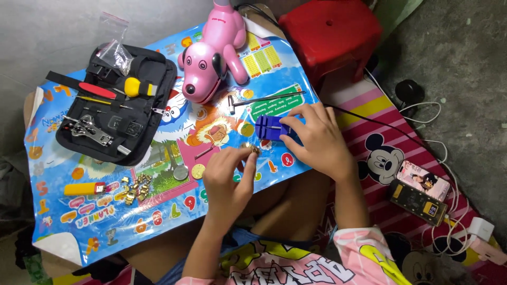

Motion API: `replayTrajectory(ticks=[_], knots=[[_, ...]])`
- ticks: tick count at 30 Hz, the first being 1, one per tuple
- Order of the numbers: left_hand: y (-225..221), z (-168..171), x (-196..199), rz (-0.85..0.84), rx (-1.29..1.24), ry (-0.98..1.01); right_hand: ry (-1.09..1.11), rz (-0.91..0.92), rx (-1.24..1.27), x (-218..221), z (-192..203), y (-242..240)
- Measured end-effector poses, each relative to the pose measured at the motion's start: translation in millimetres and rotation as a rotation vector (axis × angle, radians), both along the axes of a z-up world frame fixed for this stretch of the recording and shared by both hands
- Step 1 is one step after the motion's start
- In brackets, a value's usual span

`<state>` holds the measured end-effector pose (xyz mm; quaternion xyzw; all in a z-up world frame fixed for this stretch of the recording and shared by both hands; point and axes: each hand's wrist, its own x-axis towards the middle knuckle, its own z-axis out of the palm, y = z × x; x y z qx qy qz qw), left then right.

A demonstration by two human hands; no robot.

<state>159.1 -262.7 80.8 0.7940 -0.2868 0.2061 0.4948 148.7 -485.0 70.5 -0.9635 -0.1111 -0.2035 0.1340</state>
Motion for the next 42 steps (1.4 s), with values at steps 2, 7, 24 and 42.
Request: replayTrajectory(ticks=[2,7,24,42], knots=[[-4,6,7,0.057,0.078,-0.096,-0.025,-0.022,0.004,-3,-11,1],[-23,-7,25,0.082,0.167,-0.187,-0.103,-0.157,0.006,-16,-25,17],[-7,-20,77,0.280,0.535,-0.147,-0.160,-0.296,0.027,-19,-22,38],[-6,-60,126,-0.020,0.763,-0.511,-0.111,-0.273,0.044,-19,-24,35]])
